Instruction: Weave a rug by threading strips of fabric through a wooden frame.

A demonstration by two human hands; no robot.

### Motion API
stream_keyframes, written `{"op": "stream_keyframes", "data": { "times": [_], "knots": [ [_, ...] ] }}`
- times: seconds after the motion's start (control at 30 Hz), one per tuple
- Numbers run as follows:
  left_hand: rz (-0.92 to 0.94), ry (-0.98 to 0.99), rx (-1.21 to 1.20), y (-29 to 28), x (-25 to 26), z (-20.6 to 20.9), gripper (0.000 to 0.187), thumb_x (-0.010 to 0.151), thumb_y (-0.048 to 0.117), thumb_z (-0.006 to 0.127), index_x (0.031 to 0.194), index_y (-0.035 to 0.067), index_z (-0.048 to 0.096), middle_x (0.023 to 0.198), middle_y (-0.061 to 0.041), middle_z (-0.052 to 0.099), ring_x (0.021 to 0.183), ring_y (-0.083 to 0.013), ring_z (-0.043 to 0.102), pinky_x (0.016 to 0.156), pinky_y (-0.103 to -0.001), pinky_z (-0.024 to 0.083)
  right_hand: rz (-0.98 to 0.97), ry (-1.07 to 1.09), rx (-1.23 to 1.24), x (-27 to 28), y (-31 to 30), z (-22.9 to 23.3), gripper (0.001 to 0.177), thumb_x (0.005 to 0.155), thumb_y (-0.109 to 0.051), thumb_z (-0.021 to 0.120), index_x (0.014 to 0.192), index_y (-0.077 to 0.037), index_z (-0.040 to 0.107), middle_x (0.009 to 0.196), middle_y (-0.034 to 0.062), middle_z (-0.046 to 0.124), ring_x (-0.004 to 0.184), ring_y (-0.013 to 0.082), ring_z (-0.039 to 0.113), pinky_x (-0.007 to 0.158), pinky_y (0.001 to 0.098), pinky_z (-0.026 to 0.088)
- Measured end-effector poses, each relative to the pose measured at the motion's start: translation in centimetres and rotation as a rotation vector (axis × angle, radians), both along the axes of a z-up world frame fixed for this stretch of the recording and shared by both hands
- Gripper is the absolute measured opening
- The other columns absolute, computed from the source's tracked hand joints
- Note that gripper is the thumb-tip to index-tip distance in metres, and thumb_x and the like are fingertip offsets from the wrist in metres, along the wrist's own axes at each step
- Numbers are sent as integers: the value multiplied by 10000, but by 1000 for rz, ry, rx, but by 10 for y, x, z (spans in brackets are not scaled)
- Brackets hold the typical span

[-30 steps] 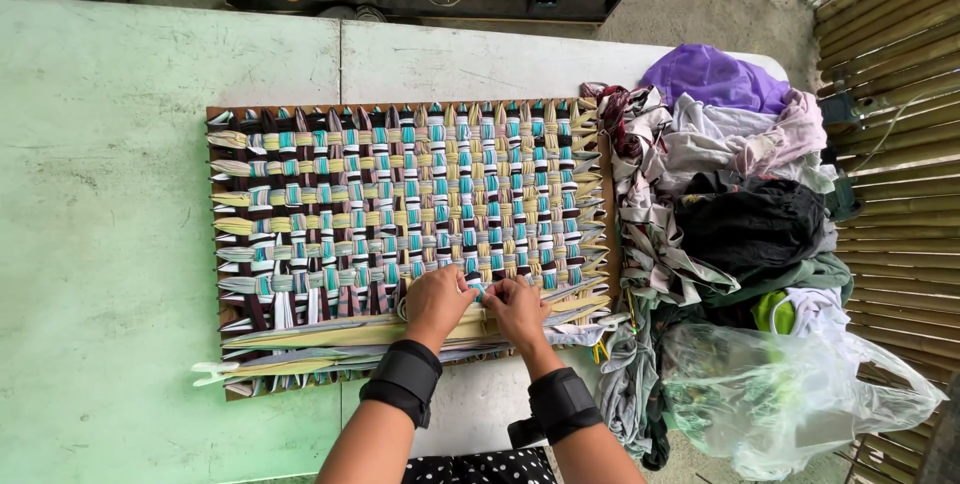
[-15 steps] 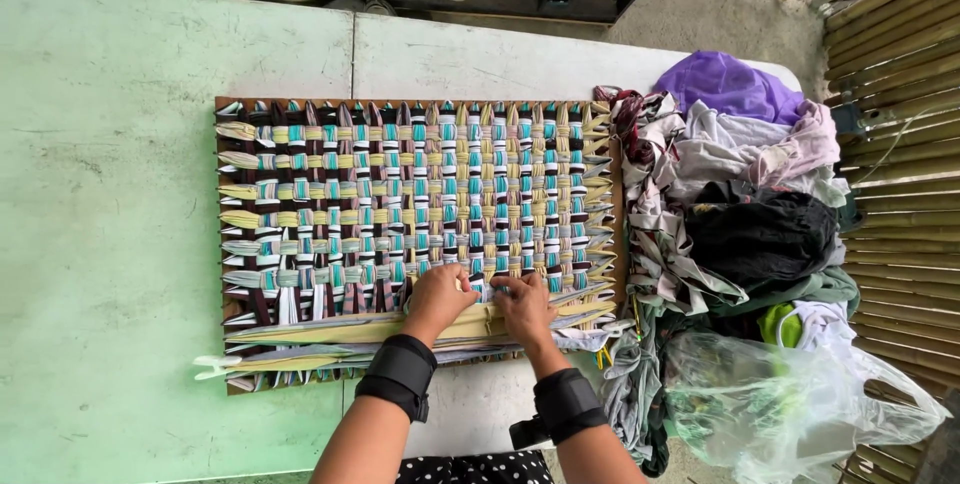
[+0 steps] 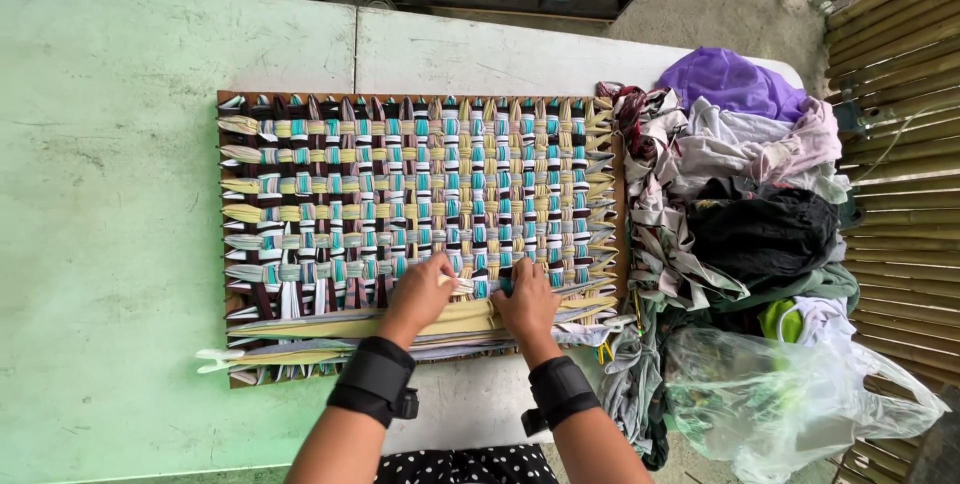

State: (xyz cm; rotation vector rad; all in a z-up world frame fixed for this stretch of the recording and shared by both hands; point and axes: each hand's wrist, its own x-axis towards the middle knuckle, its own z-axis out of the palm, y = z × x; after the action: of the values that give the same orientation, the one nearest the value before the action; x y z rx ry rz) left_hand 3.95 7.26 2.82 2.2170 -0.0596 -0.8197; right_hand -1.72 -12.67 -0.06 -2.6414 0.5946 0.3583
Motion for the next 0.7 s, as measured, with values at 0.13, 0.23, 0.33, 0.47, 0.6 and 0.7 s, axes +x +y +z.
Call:
{"op": "stream_keyframes", "data": {
  "times": [0.13,0.23,0.33,0.47,0.6,0.7],
  "knots": [
    [55,-189,-146,22,-11,-31,203,865,231,765,888,95,617,947,-98,762,907,-298,751,791,-424,576,-13,-34,13,-7,-3,6,372,734,-228,772,984,-154,506,973,37,562,949,305,599,752,501,384],
    [116,-196,-157,28,-8,-24,240,843,228,795,912,75,623,943,-135,766,947,-331,734,823,-451,576,9,-79,84,-8,-14,5,303,741,-192,764,926,-129,532,941,48,565,906,301,598,736,490,395],
    [70,-94,-136,50,1,-3,272,899,262,785,912,49,616,989,-98,761,968,-276,744,837,-420,578,24,-105,222,-14,-27,-2,241,752,-175,757,869,-106,558,911,43,577,836,272,610,718,439,443],
    [260,-171,-226,139,13,13,314,839,25,692,1143,108,682,1140,-61,714,1027,-179,716,846,-336,611,15,-114,285,-15,-22,5,257,749,-208,804,832,-97,587,879,37,581,775,240,617,699,379,486],
    [558,-274,-103,231,7,20,480,806,-31,714,1271,81,681,1118,-86,721,947,-178,696,792,-335,573,5,-65,193,-5,-11,27,313,722,-241,852,825,-96,595,884,26,590,798,256,615,683,419,462],
    [615,-290,186,264,-13,27,389,800,36,788,1184,66,732,994,-93,760,842,-186,719,757,-330,571,14,-13,113,-1,-6,29,307,725,-246,841,844,-107,594,905,23,593,839,278,614,664,450,448]
  ]
}}
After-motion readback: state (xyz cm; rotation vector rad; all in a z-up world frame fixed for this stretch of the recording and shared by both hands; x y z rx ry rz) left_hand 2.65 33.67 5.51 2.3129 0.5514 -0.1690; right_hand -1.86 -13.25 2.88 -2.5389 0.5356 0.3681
